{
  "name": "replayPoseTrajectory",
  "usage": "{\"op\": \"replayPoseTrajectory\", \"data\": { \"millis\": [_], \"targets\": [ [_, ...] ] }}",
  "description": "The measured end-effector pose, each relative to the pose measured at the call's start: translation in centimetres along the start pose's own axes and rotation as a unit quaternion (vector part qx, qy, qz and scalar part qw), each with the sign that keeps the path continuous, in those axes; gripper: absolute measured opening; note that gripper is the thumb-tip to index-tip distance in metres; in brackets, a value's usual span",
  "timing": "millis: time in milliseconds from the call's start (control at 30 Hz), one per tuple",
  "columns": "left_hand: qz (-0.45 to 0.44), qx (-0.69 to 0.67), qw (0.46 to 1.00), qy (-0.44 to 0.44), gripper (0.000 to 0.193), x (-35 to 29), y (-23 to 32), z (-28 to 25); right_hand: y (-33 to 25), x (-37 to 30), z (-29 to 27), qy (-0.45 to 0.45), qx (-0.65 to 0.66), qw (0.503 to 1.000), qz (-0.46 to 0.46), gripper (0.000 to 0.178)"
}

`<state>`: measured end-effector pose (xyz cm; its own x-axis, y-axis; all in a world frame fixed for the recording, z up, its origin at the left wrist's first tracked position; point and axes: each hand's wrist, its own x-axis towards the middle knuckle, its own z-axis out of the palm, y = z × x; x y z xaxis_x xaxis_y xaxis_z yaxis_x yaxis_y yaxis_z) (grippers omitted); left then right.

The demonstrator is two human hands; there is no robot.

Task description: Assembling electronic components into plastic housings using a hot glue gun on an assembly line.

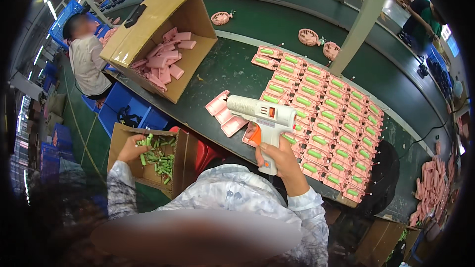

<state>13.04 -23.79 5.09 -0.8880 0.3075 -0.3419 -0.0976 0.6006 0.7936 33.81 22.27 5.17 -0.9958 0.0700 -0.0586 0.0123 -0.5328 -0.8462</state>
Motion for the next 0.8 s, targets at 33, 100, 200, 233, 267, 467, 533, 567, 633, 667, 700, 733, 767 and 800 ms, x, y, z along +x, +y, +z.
{"op": "replayPoseTrajectory", "data": {
  "millis": [33,100,200,233,267,467,533,567,633,667,700,733,767,800],
  "targets": [
    [0.025,0.028,0.999,-0.010,0.022,-0.2,2.4,-0.4,-0.2,-0.1,0.1,0.003,0.000,1.000,0.007,0.040],
    [0.072,0.033,0.997,-0.027,0.021,0.1,7.1,-0.2,0.0,-0.2,-0.1,0.011,0.004,1.000,0.009,0.040],
    [0.099,0.000,0.993,-0.060,0.017,2.0,14.1,1.4,0.1,-0.1,0.2,0.018,0.005,1.000,0.011,0.040],
    [0.131,0.006,0.989,-0.064,0.016,3.2,15.4,1.8,0.1,-0.2,0.2,0.023,0.007,1.000,0.009,0.040],
    [0.125,-0.021,0.988,-0.090,0.017,4.1,17.1,2.6,0.1,-0.3,0.3,0.023,0.009,1.000,0.011,0.040],
    [0.269,0.095,0.958,-0.043,0.036,15.1,16.8,8.4,-0.2,-0.4,0.6,0.033,-0.001,0.999,0.024,0.041],
    [0.274,0.105,0.956,-0.019,0.049,17.4,16.0,10.7,-0.3,-0.3,0.8,0.045,-0.005,0.999,0.027,0.041],
    [0.283,0.166,0.945,-0.005,0.060,18.0,15.7,11.0,-0.4,-0.3,1.0,0.052,-0.006,0.998,0.026,0.040],
    [0.323,0.262,0.908,0.046,0.063,17.3,15.9,11.7,-0.3,-0.3,1.0,0.064,-0.008,0.998,0.024,0.040],
    [0.335,0.295,0.891,0.084,0.060,15.8,16.8,12.3,-0.2,-0.4,0.9,0.072,-0.010,0.997,0.032,0.039],
    [0.371,0.306,0.869,0.112,0.057,15.5,16.3,12.8,-0.2,-0.5,0.8,0.080,-0.012,0.996,0.041,0.038],
    [0.405,0.317,0.846,0.142,0.054,15.0,15.8,13.1,-0.1,-0.5,0.7,0.082,-0.013,0.996,0.043,0.038],
    [0.417,0.302,0.842,0.161,0.044,14.2,15.7,13.6,0.1,-0.4,0.5,0.079,-0.026,0.996,0.045,0.045],
    [0.417,0.299,0.843,0.159,0.044,14.5,15.4,13.7,0.2,-0.4,0.3,0.076,-0.038,0.995,0.046,0.051]
  ]
}}
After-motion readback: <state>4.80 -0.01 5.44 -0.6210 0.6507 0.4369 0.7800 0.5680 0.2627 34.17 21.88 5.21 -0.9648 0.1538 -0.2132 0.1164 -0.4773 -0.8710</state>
